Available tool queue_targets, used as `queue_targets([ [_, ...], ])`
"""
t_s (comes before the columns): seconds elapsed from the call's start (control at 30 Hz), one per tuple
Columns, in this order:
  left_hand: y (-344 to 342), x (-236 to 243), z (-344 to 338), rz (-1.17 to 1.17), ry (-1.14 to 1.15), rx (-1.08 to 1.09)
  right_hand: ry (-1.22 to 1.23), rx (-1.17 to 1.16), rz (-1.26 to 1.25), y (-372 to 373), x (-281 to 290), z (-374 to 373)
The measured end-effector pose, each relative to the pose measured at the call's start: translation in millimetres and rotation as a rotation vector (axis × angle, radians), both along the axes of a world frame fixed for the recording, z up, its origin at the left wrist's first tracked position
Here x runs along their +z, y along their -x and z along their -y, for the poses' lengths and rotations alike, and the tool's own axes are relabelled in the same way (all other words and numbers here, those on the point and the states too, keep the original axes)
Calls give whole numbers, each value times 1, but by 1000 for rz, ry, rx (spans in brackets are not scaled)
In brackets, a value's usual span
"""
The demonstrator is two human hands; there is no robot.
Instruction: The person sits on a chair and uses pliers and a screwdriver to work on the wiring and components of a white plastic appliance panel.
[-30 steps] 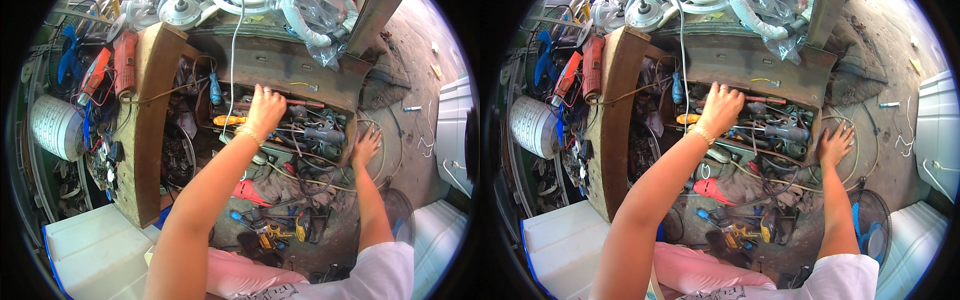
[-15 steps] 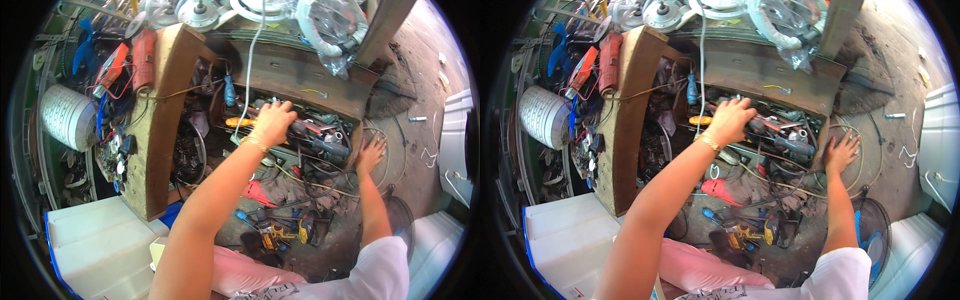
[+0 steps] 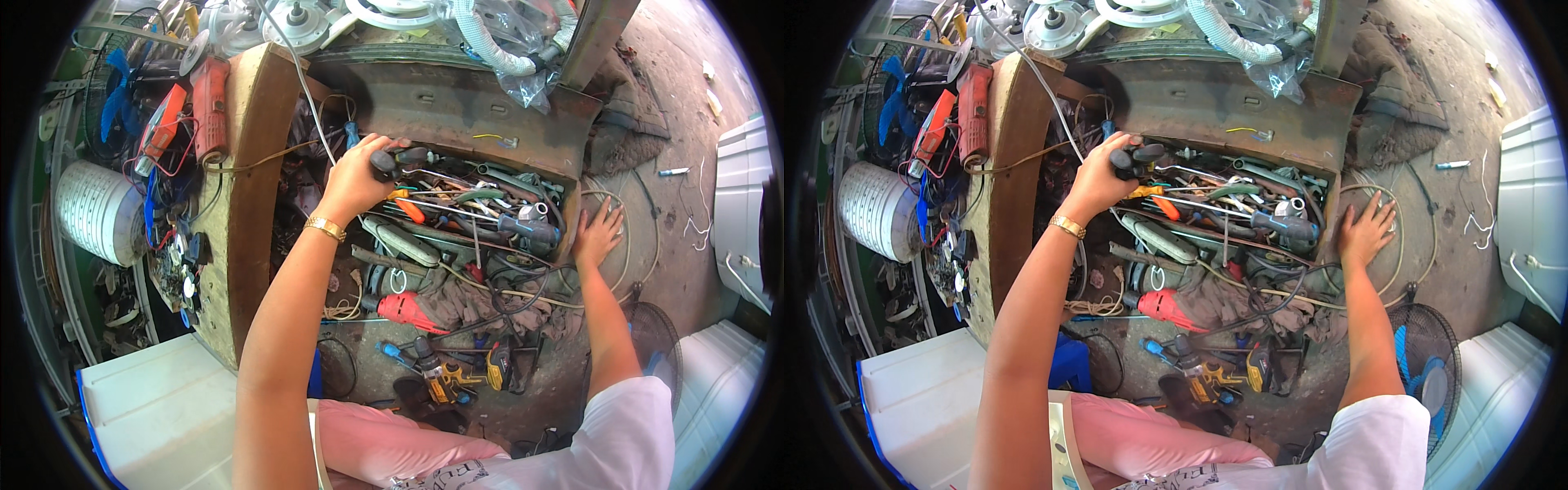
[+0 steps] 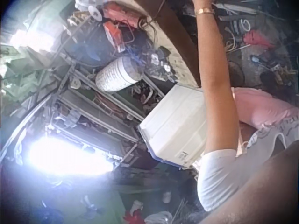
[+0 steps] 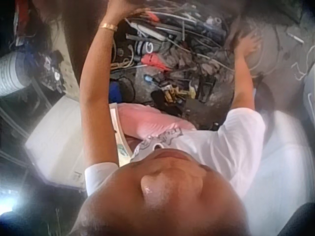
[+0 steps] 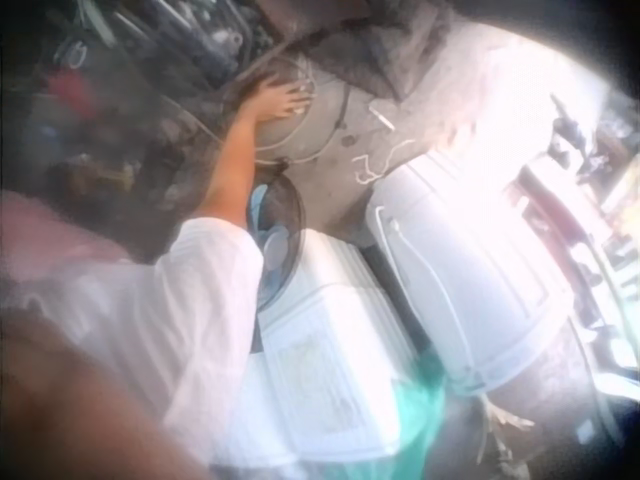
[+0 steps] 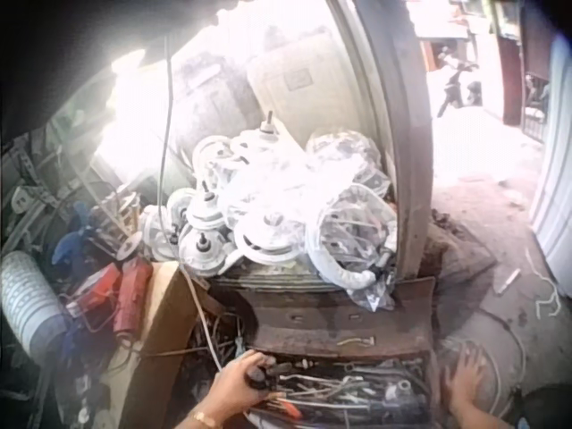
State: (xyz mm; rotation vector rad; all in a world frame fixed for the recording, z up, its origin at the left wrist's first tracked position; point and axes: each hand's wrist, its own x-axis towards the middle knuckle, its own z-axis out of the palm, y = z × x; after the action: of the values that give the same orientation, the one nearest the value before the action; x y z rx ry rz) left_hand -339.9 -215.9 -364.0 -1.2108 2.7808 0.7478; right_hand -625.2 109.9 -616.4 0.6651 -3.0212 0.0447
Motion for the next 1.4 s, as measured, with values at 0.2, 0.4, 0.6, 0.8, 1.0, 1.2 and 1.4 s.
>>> queue_targets([
  [0.2, 8, -5, -6, -14, 126, -80, -24, -13, 11, -1, 1, 3],
  [0.4, 26, -32, -32, 282, 232, -399, -16, -4, -9, 1, 1, 1],
  [0.6, 93, -67, -76, 189, -256, -96, -45, -12, -2, 4, 1, -2],
  [0.8, 129, -103, -84, 424, -52, 300, -26, -17, 26, -2, 3, 4],
  [1.0, 130, -100, -93, 308, -55, 288, -33, -34, 78, -1, 11, 5],
  [1.2, 134, -86, -100, 97, -147, 479, -17, -28, 67, -6, 9, 6],
  [1.4, 87, -63, -119, -632, -176, 281, -4, -24, 35, 1, 8, 4],
])
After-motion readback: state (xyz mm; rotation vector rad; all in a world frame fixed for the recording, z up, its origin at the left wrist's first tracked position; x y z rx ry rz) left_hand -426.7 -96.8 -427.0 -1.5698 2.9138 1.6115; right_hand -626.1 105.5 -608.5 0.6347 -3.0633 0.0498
